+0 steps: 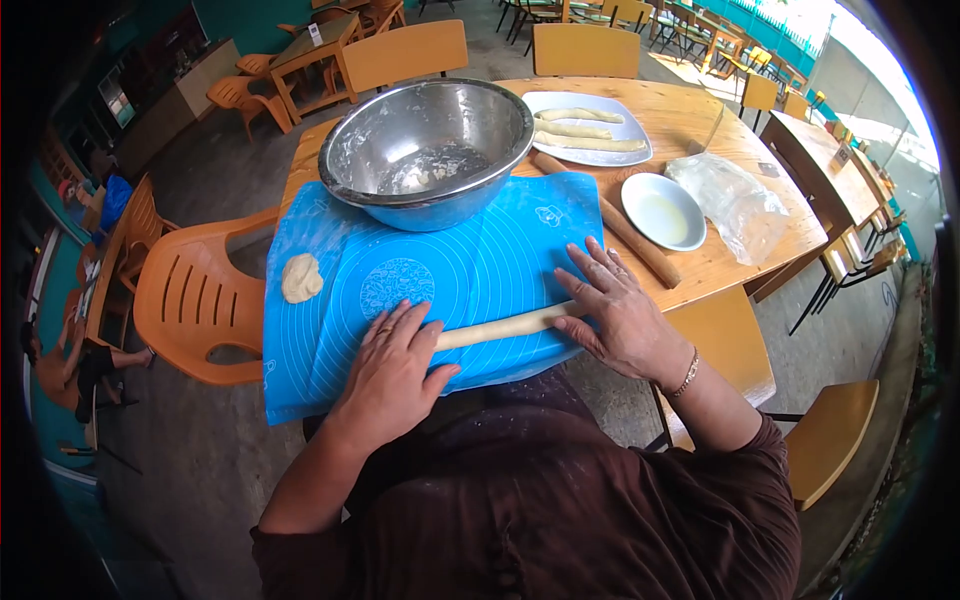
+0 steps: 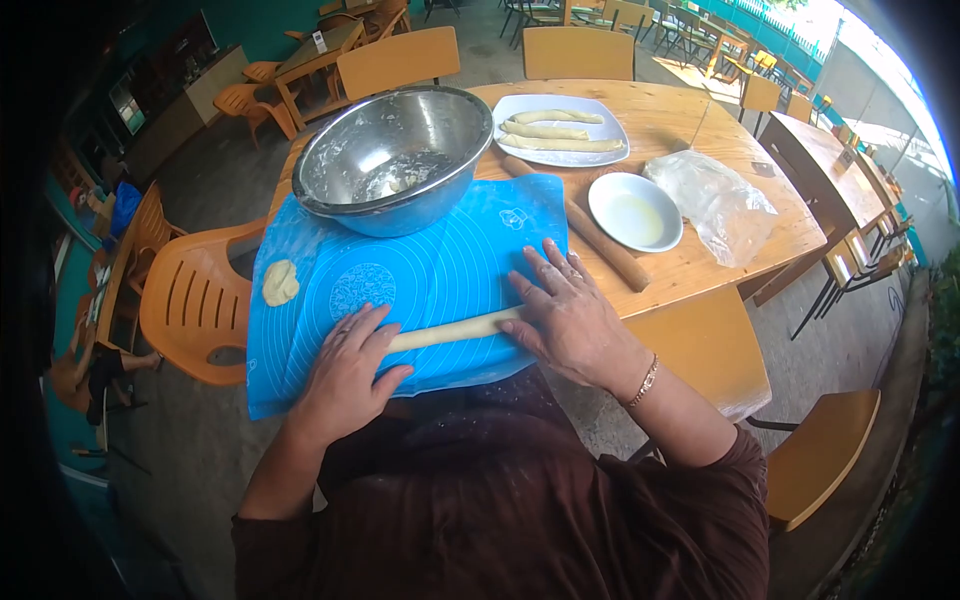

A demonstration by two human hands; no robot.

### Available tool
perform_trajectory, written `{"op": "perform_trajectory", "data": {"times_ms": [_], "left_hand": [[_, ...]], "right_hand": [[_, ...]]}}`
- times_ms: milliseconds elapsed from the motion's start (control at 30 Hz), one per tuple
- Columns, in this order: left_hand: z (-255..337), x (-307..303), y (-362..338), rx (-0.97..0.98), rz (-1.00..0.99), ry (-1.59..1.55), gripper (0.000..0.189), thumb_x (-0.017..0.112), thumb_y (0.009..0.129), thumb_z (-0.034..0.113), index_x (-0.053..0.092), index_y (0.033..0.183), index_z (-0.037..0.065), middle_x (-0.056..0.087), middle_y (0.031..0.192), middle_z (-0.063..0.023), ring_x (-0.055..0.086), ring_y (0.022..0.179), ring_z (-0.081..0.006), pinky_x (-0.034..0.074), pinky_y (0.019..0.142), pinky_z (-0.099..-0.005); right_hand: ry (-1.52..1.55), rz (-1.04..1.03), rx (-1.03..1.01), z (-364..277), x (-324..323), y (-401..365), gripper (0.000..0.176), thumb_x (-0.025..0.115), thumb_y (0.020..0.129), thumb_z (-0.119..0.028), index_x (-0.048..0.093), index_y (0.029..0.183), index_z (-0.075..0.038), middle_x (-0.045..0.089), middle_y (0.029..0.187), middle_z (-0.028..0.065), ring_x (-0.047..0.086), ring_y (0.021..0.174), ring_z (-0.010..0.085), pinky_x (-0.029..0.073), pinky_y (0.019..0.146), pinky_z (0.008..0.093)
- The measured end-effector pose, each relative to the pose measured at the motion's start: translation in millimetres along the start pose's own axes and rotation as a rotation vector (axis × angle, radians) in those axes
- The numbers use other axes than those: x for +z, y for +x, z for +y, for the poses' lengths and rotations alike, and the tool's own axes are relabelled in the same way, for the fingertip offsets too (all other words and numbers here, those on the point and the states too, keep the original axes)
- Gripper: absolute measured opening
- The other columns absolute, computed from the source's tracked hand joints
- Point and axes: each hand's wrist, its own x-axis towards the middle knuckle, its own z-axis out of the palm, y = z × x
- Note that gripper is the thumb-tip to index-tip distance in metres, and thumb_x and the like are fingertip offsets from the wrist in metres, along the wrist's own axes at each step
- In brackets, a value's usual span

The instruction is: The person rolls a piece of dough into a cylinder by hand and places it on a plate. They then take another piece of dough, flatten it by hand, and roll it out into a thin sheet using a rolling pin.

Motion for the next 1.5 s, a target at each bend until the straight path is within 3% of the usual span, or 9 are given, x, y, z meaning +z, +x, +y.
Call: {"op": "perform_trajectory", "data": {"times_ms": [33, 133, 167, 367, 600, 667, 1000, 1333, 1500], "left_hand": [[-1.9, -3.0, -2.9, -0.034, 0.012, -0.079, 0.039, 0.067, 0.087, 0.021, 0.059, 0.114, -0.006, 0.052, 0.127, -0.0229, 0.047, 0.123, -0.0404, 0.036, 0.103, -0.0474], [-4.2, -8.9, -3.6, -0.056, 0.025, -0.138, 0.027, 0.071, 0.082, 0.012, 0.062, 0.102, -0.003, 0.057, 0.109, -0.0181, 0.055, 0.105, -0.0369, 0.044, 0.089, -0.0451], [-4.2, -10.5, -2.5, -0.046, 0.019, -0.122, 0.023, 0.071, 0.08, 0.009, 0.062, 0.098, -0.002, 0.058, 0.099, -0.0162, 0.057, 0.095, -0.0352, 0.045, 0.082, -0.0444], [-1.2, -22.7, 3.5, -0.109, -0.098, -0.157, 0.019, 0.071, 0.081, 0.009, 0.061, 0.094, 0.0, 0.059, 0.093, -0.0146, 0.06, 0.088, -0.033, 0.047, 0.08, -0.0433], [-5.3, -37.4, 23.0, -0.146, -0.306, -0.265, 0.016, 0.068, 0.082, 0.007, 0.06, 0.093, -0.002, 0.059, 0.09, -0.0159, 0.06, 0.086, -0.033, 0.048, 0.079, -0.042], [-6.7, -38.9, 28.9, -0.178, -0.342, -0.297, 0.018, 0.067, 0.082, 0.007, 0.058, 0.095, -0.002, 0.061, 0.087, -0.0172, 0.061, 0.082, -0.0339, 0.049, 0.076, -0.0428], [-8.7, -35.5, 41.1, -0.224, -0.438, -0.438, 0.026, 0.069, 0.084, 0.016, 0.058, 0.101, -0.001, 0.063, 0.083, -0.014, 0.061, 0.071, -0.0271, 0.047, 0.065, -0.0382], [-0.8, -50.2, 98.8, 0.023, -0.386, -0.428, 0.018, 0.069, 0.085, 0.017, 0.065, 0.088, -0.001, 0.063, 0.077, -0.0136, 0.061, 0.068, -0.0265, 0.047, 0.064, -0.0372], [12.2, -72.5, 172.4, 0.114, -0.291, -0.433, 0.016, 0.069, 0.085, 0.016, 0.067, 0.091, 0.001, 0.062, 0.073, -0.0081, 0.057, 0.066, -0.0169, 0.045, 0.06, -0.0306]], "right_hand": [[-0.014, 0.068, -0.032, 0.8, -1.1, -2.3, 0.037, 0.062, 0.09, -0.026, 0.062, 0.118, -0.001, 0.048, 0.137, 0.023, 0.039, 0.134, 0.0408, 0.032, 0.112, 0.0479], [0.085, -0.058, -0.014, 10.9, 1.2, -5.0, 0.036, 0.069, 0.085, -0.018, 0.063, 0.116, 0.0, 0.053, 0.131, 0.0207, 0.044, 0.131, 0.0381, 0.037, 0.108, 0.0448], [0.145, 0.017, -0.015, 7.9, -0.2, -3.9, 0.027, 0.071, 0.081, -0.012, 0.066, 0.105, -0.001, 0.059, 0.115, 0.0169, 0.055, 0.115, 0.035, 0.045, 0.098, 0.0427], [0.167, 0.018, -0.066, 15.5, -5.0, 0.4, 0.019, 0.072, 0.075, -0.008, 0.065, 0.092, -0.003, 0.059, 0.092, 0.012, 0.057, 0.091, 0.0311, 0.048, 0.083, 0.0408], [0.395, -0.146, -0.002, 25.4, -12.5, 8.7, 0.027, 0.074, 0.077, -0.011, 0.062, 0.1, -0.002, 0.062, 0.094, 0.014, 0.061, 0.089, 0.0323, 0.051, 0.079, 0.0401], [0.547, -0.155, 0.03, 27.0, -8.9, 11.5, 0.029, 0.072, 0.079, -0.015, 0.059, 0.101, -0.001, 0.062, 0.099, 0.0162, 0.061, 0.09, 0.0366, 0.05, 0.077, 0.045], [0.341, -0.202, -0.122, 21.9, -6.2, 25.4, 0.027, 0.074, 0.081, -0.026, 0.064, 0.097, -0.006, 0.059, 0.086, 0.0106, 0.062, 0.079, 0.0319, 0.05, 0.07, 0.0415], [0.455, -0.199, -0.073, 61.7, -49.9, 41.2, 0.017, 0.074, 0.08, -0.017, 0.068, 0.09, -0.006, 0.062, 0.086, 0.0118, 0.062, 0.081, 0.0328, 0.049, 0.074, 0.0415], [0.517, -0.091, 0.189, 108.0, -96.3, 54.8, 0.017, 0.076, 0.082, -0.011, 0.069, 0.094, -0.002, 0.068, 0.084, 0.004, 0.061, 0.08, 0.0114, 0.048, 0.075, 0.0278]]}}
